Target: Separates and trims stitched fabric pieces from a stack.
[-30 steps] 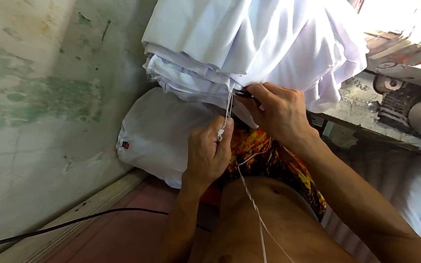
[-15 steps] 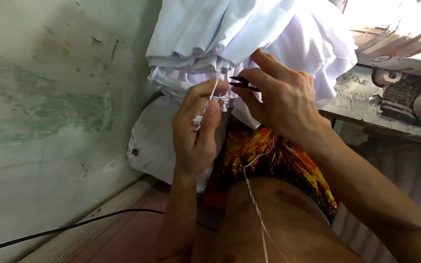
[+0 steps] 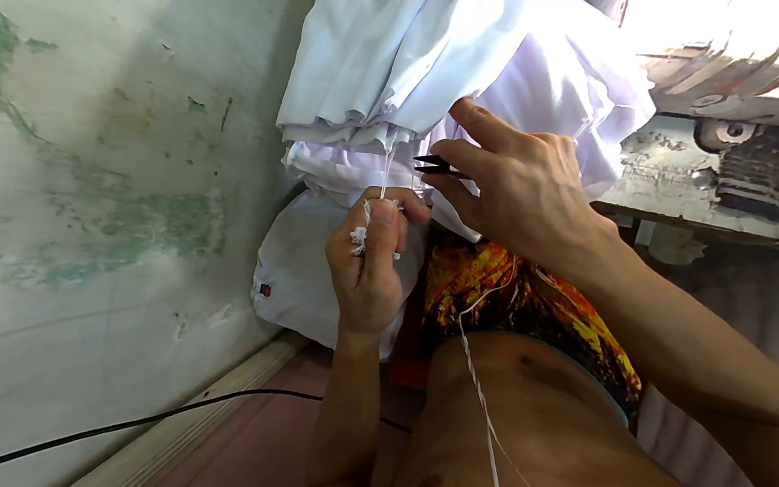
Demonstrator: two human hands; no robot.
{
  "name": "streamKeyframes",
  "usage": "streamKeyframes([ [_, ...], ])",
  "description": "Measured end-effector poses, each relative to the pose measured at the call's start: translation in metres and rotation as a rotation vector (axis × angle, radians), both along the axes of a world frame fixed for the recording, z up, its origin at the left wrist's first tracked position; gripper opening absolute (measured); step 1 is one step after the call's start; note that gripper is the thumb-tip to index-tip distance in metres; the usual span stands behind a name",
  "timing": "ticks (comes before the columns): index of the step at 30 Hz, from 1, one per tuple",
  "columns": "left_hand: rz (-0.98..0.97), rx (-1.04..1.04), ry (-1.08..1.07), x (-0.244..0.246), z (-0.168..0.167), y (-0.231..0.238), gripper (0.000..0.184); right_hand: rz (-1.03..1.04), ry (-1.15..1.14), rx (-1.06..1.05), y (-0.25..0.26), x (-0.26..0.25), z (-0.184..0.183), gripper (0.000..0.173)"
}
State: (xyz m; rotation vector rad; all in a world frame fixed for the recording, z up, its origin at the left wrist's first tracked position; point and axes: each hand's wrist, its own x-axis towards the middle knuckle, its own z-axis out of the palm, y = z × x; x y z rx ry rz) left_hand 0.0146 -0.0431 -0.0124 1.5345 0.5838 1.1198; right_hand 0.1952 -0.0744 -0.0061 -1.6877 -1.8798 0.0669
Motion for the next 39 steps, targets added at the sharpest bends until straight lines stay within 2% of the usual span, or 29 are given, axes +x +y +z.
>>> streamKeyframes([
  [7,-0.015,-0.035,0.010,-0.001,-0.001,-0.003,0.037,0.036,0.020,0.006,-0.004,-0.009,-0.007,0.023],
  [12,0.089,0.031,0.140,-0.007,0.003,0.004,0.028,0.073,0.054,0.077,-0.009,-0.004,-0.008,0.021],
  [16,0.083,0.039,0.076,-0.006,0.005,0.007,0.032,0.232,0.217,0.162,0.002,-0.001,-0.014,0.021],
  [18,0.097,0.036,0.040,-0.004,0.006,0.008,0.034,0.216,0.252,0.183,0.009,0.002,-0.019,0.023],
  [21,0.126,0.003,-0.036,-0.002,0.004,0.010,0.033,0.096,0.185,0.146,0.014,0.008,-0.017,0.025],
  [26,0.123,-0.107,-0.181,0.004,0.003,0.011,0.028,0.045,0.054,0.052,0.010,0.013,-0.010,0.028],
  [30,0.101,-0.108,-0.174,0.003,0.005,0.011,0.033,0.032,-0.025,-0.113,0.002,0.005,-0.011,0.024],
  [39,0.099,-0.120,-0.173,0.003,0.008,0.010,0.033,0.113,-0.049,-0.124,-0.001,-0.005,-0.013,0.029],
])
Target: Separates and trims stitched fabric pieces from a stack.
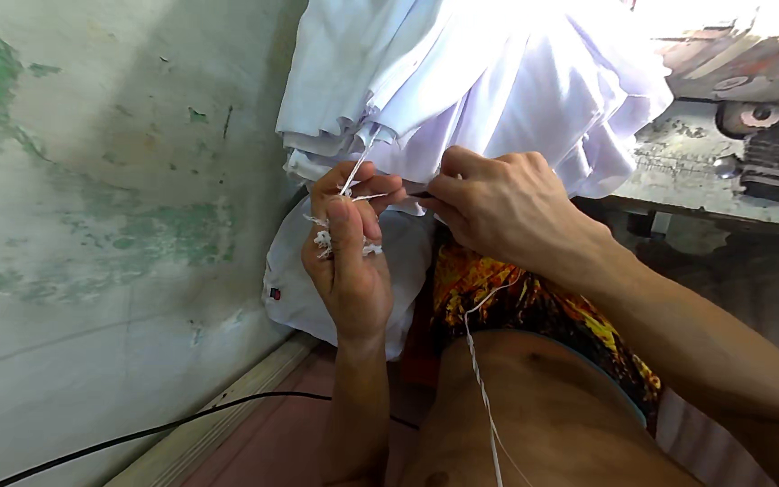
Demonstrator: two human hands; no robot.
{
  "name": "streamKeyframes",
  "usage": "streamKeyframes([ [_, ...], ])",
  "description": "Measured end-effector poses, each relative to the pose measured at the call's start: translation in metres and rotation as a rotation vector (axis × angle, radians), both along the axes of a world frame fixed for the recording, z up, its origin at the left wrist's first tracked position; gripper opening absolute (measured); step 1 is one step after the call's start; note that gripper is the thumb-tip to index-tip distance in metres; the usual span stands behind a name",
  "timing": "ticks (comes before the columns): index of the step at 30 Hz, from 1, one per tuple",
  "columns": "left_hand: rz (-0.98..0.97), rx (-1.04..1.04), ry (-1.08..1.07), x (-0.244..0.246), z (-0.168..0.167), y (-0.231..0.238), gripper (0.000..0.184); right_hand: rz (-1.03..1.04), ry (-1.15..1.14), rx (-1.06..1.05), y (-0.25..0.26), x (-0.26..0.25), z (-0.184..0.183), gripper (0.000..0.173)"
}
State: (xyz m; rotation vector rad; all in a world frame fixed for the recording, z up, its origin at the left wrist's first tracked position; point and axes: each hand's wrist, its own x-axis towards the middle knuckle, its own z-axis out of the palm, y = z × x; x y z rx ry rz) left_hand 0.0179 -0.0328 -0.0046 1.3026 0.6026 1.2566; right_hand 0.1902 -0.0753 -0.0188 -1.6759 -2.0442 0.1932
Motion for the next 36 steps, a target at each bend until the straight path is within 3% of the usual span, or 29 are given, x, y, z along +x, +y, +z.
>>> streamKeyframes([
  [4,0.006,-0.007,-0.022,-0.001,0.000,0.003,0.032,0.096,0.202,0.180,0.005,0.007,0.004,0.023],
  [8,0.033,-0.011,-0.034,0.002,0.001,0.004,0.034,0.249,0.447,0.209,0.028,0.017,0.000,0.024],
  [11,0.049,-0.043,-0.066,0.001,0.001,0.005,0.033,0.213,0.499,0.238,0.035,0.024,0.002,0.024],
  [22,0.034,-0.050,-0.069,0.002,-0.010,0.010,0.038,0.077,0.125,0.173,0.030,0.012,0.017,0.028],
  [36,0.052,-0.043,-0.014,-0.001,-0.018,0.001,0.035,-0.042,0.091,0.158,0.015,-0.007,0.008,0.029],
])
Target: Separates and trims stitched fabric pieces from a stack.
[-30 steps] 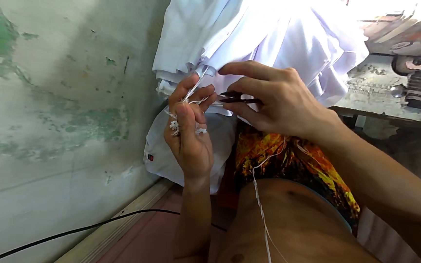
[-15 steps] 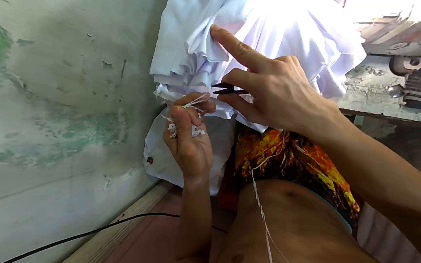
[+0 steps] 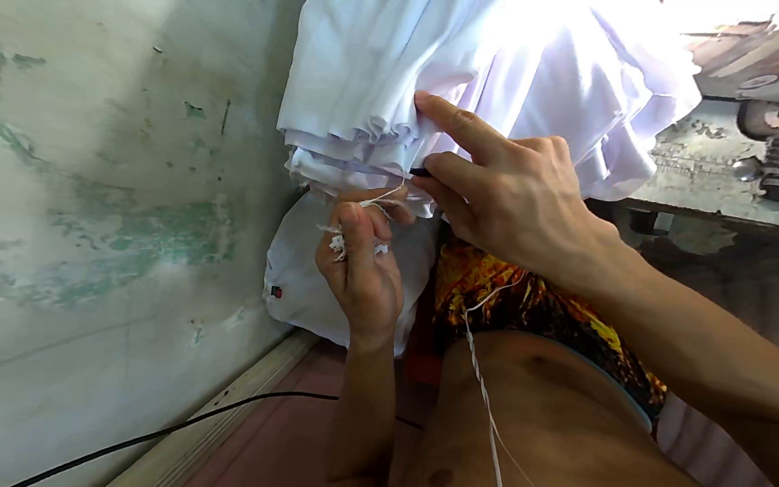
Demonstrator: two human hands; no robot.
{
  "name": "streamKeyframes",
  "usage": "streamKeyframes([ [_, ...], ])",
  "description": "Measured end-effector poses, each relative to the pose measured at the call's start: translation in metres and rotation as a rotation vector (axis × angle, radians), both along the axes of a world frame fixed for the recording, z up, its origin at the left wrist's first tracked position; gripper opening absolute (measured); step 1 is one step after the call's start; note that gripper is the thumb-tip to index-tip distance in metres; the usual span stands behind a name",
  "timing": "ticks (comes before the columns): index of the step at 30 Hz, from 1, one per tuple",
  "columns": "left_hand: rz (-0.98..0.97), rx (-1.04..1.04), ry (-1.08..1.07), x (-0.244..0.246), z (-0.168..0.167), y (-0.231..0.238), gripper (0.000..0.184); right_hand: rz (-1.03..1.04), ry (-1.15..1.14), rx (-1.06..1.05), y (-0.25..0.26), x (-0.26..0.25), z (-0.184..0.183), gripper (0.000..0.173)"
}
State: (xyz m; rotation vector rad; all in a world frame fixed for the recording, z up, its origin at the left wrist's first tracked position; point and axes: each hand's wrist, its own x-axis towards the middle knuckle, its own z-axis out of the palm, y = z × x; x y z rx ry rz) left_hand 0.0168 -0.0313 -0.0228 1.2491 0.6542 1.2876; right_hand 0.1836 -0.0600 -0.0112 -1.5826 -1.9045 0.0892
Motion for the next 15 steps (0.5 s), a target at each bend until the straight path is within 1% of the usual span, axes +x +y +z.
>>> streamKeyframes([
  [2,-0.018,0.024,0.021,-0.003,-0.002,-0.001,0.035,0.004,-0.013,-0.012,-0.005,0.001,0.002,0.029],
  [7,-0.020,0.134,0.149,-0.010,-0.004,-0.004,0.035,-0.013,0.005,0.057,-0.009,-0.003,0.003,0.020],
  [10,-0.030,0.173,0.179,-0.011,-0.004,-0.004,0.036,0.044,0.015,0.089,-0.003,-0.007,0.001,0.019],
  [13,-0.080,0.185,0.184,-0.022,-0.007,-0.005,0.037,0.076,0.018,0.099,-0.013,-0.004,-0.006,0.022],
  [15,-0.156,0.178,0.201,-0.037,-0.019,-0.007,0.037,0.036,0.047,0.091,-0.032,0.007,-0.016,0.020],
])
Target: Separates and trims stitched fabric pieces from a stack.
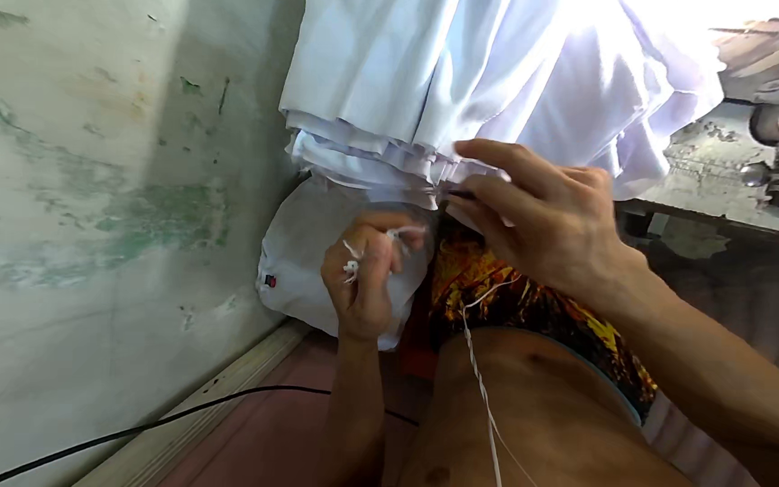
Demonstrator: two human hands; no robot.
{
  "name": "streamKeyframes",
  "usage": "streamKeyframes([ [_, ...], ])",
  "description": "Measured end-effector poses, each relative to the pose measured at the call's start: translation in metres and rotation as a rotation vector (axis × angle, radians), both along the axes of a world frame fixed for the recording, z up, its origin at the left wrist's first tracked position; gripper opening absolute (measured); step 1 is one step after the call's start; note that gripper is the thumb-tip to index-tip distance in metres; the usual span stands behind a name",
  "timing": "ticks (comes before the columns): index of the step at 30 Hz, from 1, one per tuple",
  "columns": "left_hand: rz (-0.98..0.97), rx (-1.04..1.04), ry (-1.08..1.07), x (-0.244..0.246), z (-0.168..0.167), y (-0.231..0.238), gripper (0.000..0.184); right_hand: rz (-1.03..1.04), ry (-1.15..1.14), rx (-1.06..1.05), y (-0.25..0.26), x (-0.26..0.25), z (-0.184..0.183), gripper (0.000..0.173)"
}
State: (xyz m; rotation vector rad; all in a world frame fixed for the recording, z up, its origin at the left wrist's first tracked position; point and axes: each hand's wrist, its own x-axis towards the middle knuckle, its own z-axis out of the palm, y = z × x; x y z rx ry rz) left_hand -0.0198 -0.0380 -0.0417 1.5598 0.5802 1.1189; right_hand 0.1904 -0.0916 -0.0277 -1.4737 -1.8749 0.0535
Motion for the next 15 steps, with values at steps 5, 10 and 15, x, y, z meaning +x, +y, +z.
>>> streamKeyframes([
  [5,-0.131,-0.312,0.387,-0.020,-0.082,0.001,0.035,-0.240,0.119,-0.167,-0.065,0.049,-0.039,0.023],
  [10,-0.080,-0.442,0.829,0.018,-0.169,0.031,0.028,-0.374,0.244,-0.244,-0.113,0.059,-0.059,0.027],
  [15,-0.033,-0.433,1.081,0.064,-0.134,0.060,0.051,-0.397,0.271,-0.285,-0.131,0.059,-0.060,0.033],
])
